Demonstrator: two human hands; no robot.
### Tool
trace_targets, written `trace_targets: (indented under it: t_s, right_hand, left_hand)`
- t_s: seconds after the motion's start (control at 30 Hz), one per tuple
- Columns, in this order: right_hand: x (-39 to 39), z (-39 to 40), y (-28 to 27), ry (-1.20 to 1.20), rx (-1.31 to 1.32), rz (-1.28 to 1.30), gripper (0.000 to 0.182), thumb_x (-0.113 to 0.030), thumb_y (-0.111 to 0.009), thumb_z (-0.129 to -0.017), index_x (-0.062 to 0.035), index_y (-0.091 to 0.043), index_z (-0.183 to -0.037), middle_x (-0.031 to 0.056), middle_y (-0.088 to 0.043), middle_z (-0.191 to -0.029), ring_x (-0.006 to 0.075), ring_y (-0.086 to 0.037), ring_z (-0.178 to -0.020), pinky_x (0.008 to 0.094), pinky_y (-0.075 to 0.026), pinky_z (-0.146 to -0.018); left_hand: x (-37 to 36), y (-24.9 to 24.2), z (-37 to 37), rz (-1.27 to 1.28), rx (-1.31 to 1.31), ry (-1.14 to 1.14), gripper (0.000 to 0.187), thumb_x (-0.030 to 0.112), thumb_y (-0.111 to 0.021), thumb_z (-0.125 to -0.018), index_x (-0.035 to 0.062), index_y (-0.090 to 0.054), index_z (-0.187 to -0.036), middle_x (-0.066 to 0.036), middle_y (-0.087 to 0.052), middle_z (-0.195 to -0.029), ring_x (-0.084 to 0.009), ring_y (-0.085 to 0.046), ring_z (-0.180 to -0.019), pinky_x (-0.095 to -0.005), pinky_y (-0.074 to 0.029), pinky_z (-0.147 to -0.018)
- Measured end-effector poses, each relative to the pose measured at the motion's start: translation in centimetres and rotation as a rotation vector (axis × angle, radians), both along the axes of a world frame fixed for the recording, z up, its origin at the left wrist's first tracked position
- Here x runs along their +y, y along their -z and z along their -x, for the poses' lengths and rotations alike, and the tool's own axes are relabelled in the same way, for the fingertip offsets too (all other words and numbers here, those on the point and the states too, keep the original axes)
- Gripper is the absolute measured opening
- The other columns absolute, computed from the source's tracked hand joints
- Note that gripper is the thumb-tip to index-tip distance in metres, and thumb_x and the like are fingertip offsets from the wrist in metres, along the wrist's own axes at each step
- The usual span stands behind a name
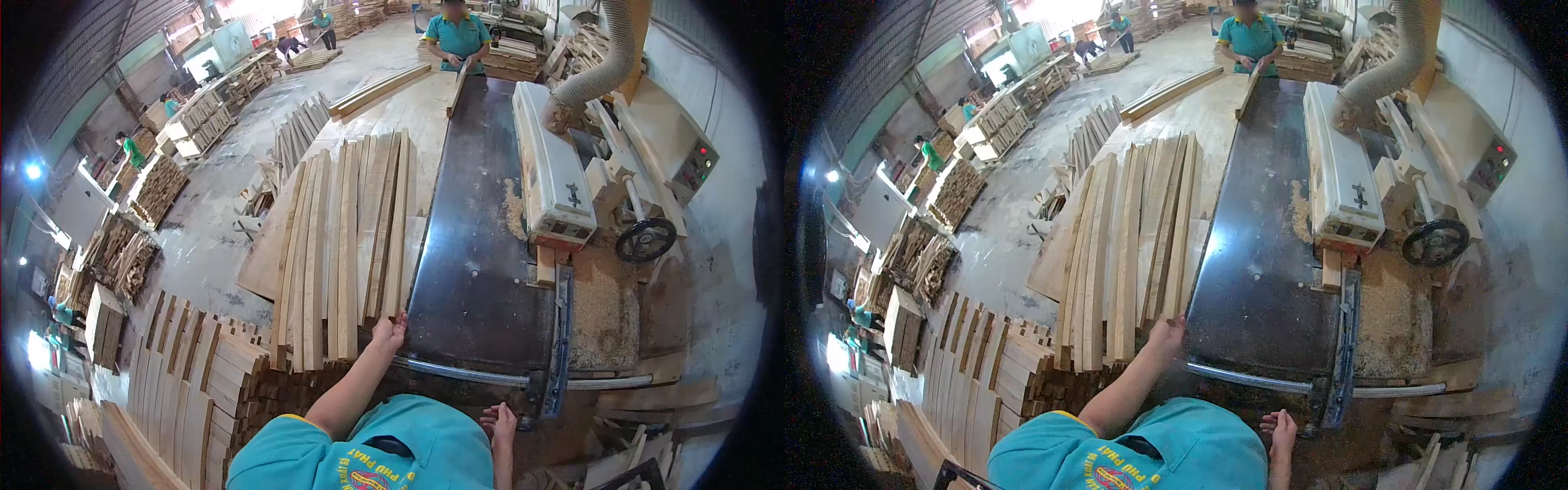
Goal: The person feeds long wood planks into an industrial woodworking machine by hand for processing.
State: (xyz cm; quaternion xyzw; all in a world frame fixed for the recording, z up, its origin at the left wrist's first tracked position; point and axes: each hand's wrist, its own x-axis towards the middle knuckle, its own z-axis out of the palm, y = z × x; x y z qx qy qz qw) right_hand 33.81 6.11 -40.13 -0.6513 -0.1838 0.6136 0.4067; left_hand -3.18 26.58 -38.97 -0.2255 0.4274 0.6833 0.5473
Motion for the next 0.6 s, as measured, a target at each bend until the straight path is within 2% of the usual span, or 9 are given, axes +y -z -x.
trace_targets:
  t_s: [0.07, 0.1, 0.17, 0.23, 0.3, 0.33, 0.43, 0.57, 0.6]
  right_hand:
    - [-0.1, 0.1, -0.3, -0.001, -0.01, 0.011, 0.039, -0.038, -0.044, -0.109, -0.0034, -0.061, -0.102, 0.0105, -0.07, -0.087, 0.0197, -0.068, -0.067, 0.0326, -0.054, -0.059]
    - [-0.1, 0.3, -0.7, -0.015, -0.024, 0.01, 0.039, -0.038, -0.044, -0.109, -0.0033, -0.061, -0.102, 0.0104, -0.07, -0.088, 0.0198, -0.068, -0.067, 0.0326, -0.054, -0.059]
    - [0.3, 0.4, -0.9, -0.024, -0.039, 0.006, 0.039, -0.038, -0.045, -0.109, -0.0032, -0.061, -0.103, 0.0103, -0.07, -0.089, 0.02, -0.068, -0.067, 0.0326, -0.054, -0.059]
    - [0.7, 0.6, -1.2, -0.059, -0.046, -0.016, 0.039, -0.037, -0.044, -0.109, -0.0026, -0.061, -0.104, 0.0107, -0.071, -0.09, 0.0201, -0.069, -0.068, 0.033, -0.054, -0.06]
    - [1.5, 0.9, -1.6, -0.088, -0.06, -0.039, 0.038, -0.036, -0.045, -0.109, -0.0023, -0.061, -0.105, 0.0111, -0.071, -0.091, 0.0203, -0.069, -0.069, 0.033, -0.054, -0.061]
    - [2.3, 1.1, -1.9, -0.123, -0.074, -0.063, 0.037, -0.035, -0.046, -0.109, -0.002, -0.062, -0.105, 0.0115, -0.072, -0.093, 0.0205, -0.069, -0.069, 0.033, -0.054, -0.061]
    - [4.8, 2.1, -3.0, -0.183, -0.046, -0.149, 0.034, -0.031, -0.047, -0.109, -0.0009, -0.063, -0.104, 0.0107, -0.073, -0.092, 0.0192, -0.071, -0.074, 0.0333, -0.055, -0.064]
    - [8.3, 4.0, -4.4, -0.296, 0.009, -0.316, 0.024, -0.024, -0.052, -0.107, -0.0029, -0.061, -0.113, 0.0097, -0.072, -0.097, 0.0176, -0.07, -0.075, 0.0318, -0.056, -0.067]
    - [8.9, 4.5, -4.7, -0.319, 0.013, -0.355, 0.025, -0.021, -0.055, -0.106, -0.0032, -0.058, -0.122, 0.0078, -0.07, -0.1, 0.0162, -0.069, -0.079, 0.0317, -0.057, -0.07]
  left_hand:
    - [0.1, 2.0, 0.7, -0.1, -0.069, 0.12, 0.024, 0.019, -0.053, -0.107, -0.001, -0.053, -0.12, -0.015, -0.063, -0.101, -0.0242, -0.065, -0.09, -0.0356, -0.061, -0.077]
    - [-0.2, 1.9, 0.4, -0.101, -0.068, 0.123, 0.024, 0.019, -0.053, -0.107, -0.001, -0.053, -0.12, -0.015, -0.063, -0.101, -0.0242, -0.065, -0.09, -0.0356, -0.061, -0.077]
    - [-1.0, 0.7, -1.0, -0.137, 0.099, 0.311, 0.014, 0.012, -0.061, -0.102, 0.0016, -0.058, -0.11, -0.011, -0.065, -0.098, -0.0206, -0.065, -0.087, -0.0327, -0.061, -0.076]
    - [-1.6, 0.1, -1.7, -0.185, 0.1, 0.434, 0.016, 0.012, -0.065, -0.099, 0.0038, -0.057, -0.11, -0.008, -0.066, -0.099, -0.0191, -0.067, -0.087, -0.0313, -0.06, -0.078]
    - [-2.2, -0.6, -3.1, -0.222, 0.231, 0.669, 0.018, 0.012, -0.068, -0.098, 0.005, -0.057, -0.11, -0.007, -0.068, -0.1, -0.0197, -0.069, -0.089, -0.0312, -0.06, -0.078]
    - [-3.1, -3.5, -4.4, -0.212, 0.255, 0.682, 0.021, 0.013, -0.07, -0.096, 0.0061, -0.056, -0.111, -0.008, -0.068, -0.102, -0.0195, -0.07, -0.092, -0.0314, -0.06, -0.078]
    - [-4.6, -4.4, -6.0, -0.233, 0.216, 0.841, 0.022, 0.014, -0.07, -0.096, 0.0062, -0.056, -0.111, -0.009, -0.068, -0.104, -0.0198, -0.07, -0.093, -0.0314, -0.06, -0.076]
    - [-6.9, -6.6, -8.5, -0.208, 0.198, 1.052, 0.026, 0.017, -0.065, -0.099, 0.0038, -0.058, -0.12, -0.009, -0.068, -0.109, -0.0191, -0.069, -0.096, -0.0321, -0.061, -0.079]
    - [-7.4, -6.5, -8.7, -0.205, 0.235, 1.168, 0.031, 0.021, -0.067, -0.099, 0.0044, -0.059, -0.124, -0.006, -0.069, -0.109, -0.0166, -0.069, -0.096, -0.0302, -0.059, -0.079]
